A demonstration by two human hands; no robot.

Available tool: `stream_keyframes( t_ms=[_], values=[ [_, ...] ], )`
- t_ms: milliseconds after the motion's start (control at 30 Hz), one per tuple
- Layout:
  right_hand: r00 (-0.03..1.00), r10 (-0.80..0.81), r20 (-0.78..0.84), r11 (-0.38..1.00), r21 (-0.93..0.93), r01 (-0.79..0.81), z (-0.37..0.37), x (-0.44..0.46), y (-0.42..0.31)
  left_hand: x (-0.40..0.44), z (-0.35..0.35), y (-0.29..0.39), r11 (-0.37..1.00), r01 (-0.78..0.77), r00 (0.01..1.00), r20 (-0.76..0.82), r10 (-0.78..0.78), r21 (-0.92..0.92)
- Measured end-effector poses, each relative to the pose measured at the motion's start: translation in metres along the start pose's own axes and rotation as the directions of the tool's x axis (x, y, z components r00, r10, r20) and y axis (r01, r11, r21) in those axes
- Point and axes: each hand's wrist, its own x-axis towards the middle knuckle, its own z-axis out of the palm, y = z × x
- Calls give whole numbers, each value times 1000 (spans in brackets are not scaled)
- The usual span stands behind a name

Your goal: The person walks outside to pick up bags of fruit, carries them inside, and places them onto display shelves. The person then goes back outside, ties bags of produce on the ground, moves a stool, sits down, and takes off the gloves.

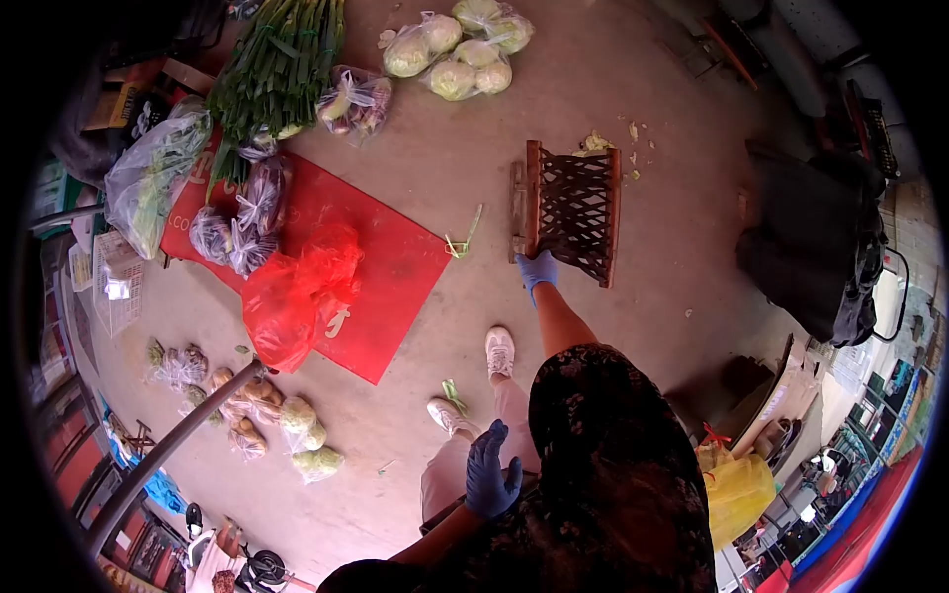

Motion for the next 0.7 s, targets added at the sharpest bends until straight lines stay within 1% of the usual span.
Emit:
stream_keyframes(
  t_ms=[33,100,167,200,233,267,300,367,400,433,500,533,567,600,633,667,700],
  values=[
    [999,42,-5,999,-33,-42,-1,3,-7,11,1,1,1000,8,1000,-16,-8,1],
    [989,147,5,989,-14,-147,6,3,-10,27,-10,0,999,28,999,-27,-29,-44],
    [975,206,83,954,-238,-182,22,25,19,46,-23,-5,997,21,997,-68,-26,-69],
    [962,251,111,916,-348,-199,23,22,29,53,-33,-7,997,19,996,-89,-26,-78],
    [991,113,68,921,-382,-79,15,9,16,68,-40,-10,993,36,994,-103,-48,-111],
    [999,-24,32,904,-425,35,11,-12,4,80,-50,-12,991,44,992,-116,-58,-127],
    [986,-169,4,870,-469,150,8,-39,-20,94,-64,-15,989,44,989,-134,-63,-140],
    [984,-138,115,947,-275,166,4,-92,-66,115,-93,-22,981,78,987,-123,-101,-179],
    [971,-140,193,956,-230,184,11,-105,-78,127,-109,-25,981,59,985,-149,-87,-182],
    [949,-144,279,961,-190,202,17,-119,-93,137,-127,-23,971,105,980,-146,-138,-217],
    [908,-155,388,978,-72,197,34,-146,-131,156,-157,-30,975,79,965,-229,-127,-208],
    [886,-199,418,966,-69,250,57,-152,-136,162,-172,-35,974,117,952,-258,-166,-196],
    [796,-229,561,951,-47,306,66,-159,-160,164,-186,-38,968,161,939,-271,-210,-190],
    [721,-233,653,954,9,300,74,-170,-190,171,-201,-39,953,174,915,-318,-249,-246],
    [648,-322,690,921,68,384,99,-163,-190,179,-212,-45,955,165,888,-384,-253,-247],
    [637,-437,635,830,13,557,96,-183,-236,183,-221,-53,939,194,867,-397,-300,-286],
    [650,-415,637,848,12,530,105,-188,-258,187,-232,-61,920,225,840,-414,-350,-322]
  ],
)
